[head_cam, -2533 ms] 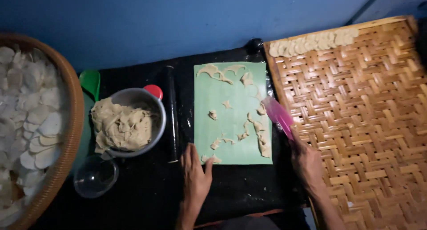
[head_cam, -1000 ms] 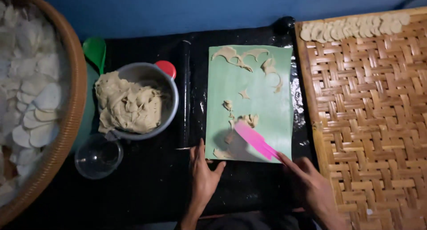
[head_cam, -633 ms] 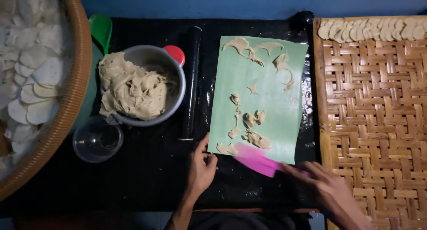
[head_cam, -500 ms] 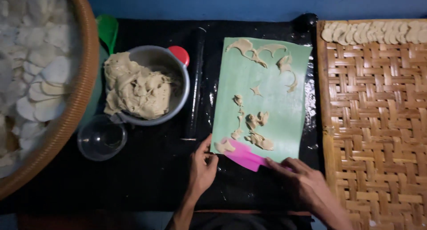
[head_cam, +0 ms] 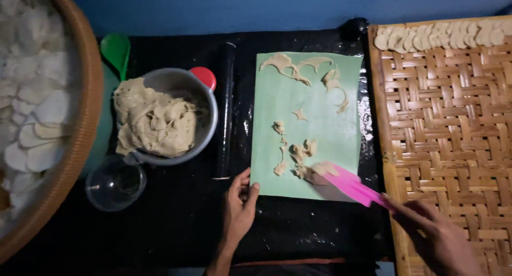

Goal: Preparing thin dough rounds for crackers by scraping them off a sheet and rolling out a new portion of dough.

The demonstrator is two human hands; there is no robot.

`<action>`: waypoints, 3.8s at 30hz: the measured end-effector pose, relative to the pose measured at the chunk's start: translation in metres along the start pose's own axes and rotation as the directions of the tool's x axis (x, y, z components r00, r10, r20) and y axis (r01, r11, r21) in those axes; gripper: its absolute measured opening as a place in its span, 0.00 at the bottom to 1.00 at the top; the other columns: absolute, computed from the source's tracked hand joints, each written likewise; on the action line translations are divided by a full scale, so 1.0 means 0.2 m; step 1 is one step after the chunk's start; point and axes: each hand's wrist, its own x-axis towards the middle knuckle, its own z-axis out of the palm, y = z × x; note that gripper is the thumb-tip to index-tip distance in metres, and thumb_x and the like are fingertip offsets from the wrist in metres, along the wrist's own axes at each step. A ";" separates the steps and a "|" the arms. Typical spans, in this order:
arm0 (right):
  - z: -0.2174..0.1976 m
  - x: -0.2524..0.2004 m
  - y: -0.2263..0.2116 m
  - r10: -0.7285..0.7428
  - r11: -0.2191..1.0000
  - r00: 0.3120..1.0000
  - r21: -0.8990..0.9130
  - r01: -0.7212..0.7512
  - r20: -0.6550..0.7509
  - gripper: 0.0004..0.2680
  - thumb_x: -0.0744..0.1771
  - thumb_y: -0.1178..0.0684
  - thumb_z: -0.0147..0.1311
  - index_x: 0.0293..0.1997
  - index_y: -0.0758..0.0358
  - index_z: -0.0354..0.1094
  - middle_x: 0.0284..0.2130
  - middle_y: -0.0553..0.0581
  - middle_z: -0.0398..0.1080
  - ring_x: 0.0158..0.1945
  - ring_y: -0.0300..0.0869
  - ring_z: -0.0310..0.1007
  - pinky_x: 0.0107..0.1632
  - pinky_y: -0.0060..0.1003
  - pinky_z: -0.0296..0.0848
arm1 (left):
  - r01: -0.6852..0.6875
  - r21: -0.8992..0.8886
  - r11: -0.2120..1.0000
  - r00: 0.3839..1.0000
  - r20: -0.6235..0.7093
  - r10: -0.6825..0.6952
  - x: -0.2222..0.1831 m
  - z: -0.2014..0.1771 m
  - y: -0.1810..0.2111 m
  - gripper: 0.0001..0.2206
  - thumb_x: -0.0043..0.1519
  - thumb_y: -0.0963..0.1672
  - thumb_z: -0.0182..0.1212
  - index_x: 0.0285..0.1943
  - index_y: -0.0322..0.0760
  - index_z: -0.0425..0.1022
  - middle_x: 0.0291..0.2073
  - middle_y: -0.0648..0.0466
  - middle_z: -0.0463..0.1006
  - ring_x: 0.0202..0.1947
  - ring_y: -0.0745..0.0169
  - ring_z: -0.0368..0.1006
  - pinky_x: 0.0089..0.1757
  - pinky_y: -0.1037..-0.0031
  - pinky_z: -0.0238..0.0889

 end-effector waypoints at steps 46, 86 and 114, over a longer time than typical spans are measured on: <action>0.26 0.34 -0.05 0.052 0.984 0.765 0.163 0.070 -0.642 0.09 0.72 0.49 0.48 0.53 0.61 0.66 0.41 0.70 0.70 0.34 0.67 0.71 0.34 0.58 0.69 | 0.088 0.028 0.996 0.996 0.020 -0.089 0.02 -0.06 -0.01 0.18 0.64 0.41 0.58 0.64 0.35 0.70 0.30 0.55 0.75 0.24 0.72 0.73 0.23 0.78 0.67; 0.26 0.70 -0.07 0.019 0.946 0.940 0.311 0.094 -0.340 0.10 0.69 0.49 0.43 0.54 0.60 0.61 0.23 0.76 0.70 0.29 0.72 0.71 0.33 0.65 0.66 | 0.052 -0.032 0.998 0.998 0.035 -0.051 0.04 -0.07 -0.11 0.18 0.62 0.40 0.59 0.62 0.35 0.71 0.29 0.56 0.72 0.24 0.71 0.73 0.23 0.78 0.68; 0.50 0.69 0.09 -0.082 0.961 0.956 0.233 0.151 -0.281 0.07 0.68 0.50 0.45 0.48 0.56 0.63 0.25 0.74 0.71 0.29 0.70 0.72 0.31 0.63 0.67 | 0.041 -0.041 0.998 0.998 0.039 -0.040 0.05 -0.07 -0.07 0.17 0.62 0.38 0.59 0.61 0.34 0.72 0.27 0.55 0.72 0.24 0.72 0.72 0.23 0.77 0.67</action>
